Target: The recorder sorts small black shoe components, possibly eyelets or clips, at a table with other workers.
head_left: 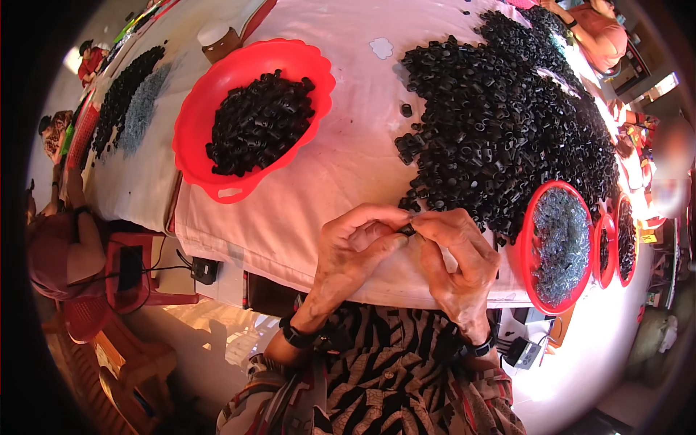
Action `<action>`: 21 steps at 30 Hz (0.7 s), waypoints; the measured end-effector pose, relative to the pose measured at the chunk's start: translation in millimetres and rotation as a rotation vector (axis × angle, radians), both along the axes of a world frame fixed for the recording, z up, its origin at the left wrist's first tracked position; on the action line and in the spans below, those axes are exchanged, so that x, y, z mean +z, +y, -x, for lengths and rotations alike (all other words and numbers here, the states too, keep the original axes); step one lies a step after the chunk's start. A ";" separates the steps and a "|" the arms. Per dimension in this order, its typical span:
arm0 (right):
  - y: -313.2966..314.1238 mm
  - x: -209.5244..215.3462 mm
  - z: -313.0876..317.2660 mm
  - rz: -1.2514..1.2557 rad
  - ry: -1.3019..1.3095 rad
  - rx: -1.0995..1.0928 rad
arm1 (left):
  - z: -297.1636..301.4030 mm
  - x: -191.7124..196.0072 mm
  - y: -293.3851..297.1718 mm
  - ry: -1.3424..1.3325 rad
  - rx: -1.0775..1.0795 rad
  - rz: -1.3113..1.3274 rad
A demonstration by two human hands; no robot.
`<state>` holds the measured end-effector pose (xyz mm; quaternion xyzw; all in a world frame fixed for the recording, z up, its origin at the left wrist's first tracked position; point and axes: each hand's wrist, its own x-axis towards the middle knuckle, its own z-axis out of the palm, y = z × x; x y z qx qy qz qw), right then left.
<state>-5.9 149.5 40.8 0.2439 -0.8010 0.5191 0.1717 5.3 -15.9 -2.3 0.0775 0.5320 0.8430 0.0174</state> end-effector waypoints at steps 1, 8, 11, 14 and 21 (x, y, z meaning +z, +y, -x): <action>-1.4 1.8 0.0 -0.025 0.024 -0.007 | 0.4 -0.3 0.5 0.004 0.003 -0.011; 13.8 -0.4 0.7 0.009 -0.013 -0.197 | -0.7 2.9 -4.1 -0.058 0.132 -0.132; 16.7 1.5 1.9 0.062 -0.142 -0.273 | 1.1 3.1 -3.9 -0.010 0.182 -0.172; 13.6 -3.0 7.6 -0.028 -0.142 -0.253 | 3.1 -2.7 -4.1 0.044 0.200 -0.178; -2.9 -5.4 19.8 -0.289 0.006 -0.165 | 3.1 0.9 -5.3 -0.044 0.249 -0.196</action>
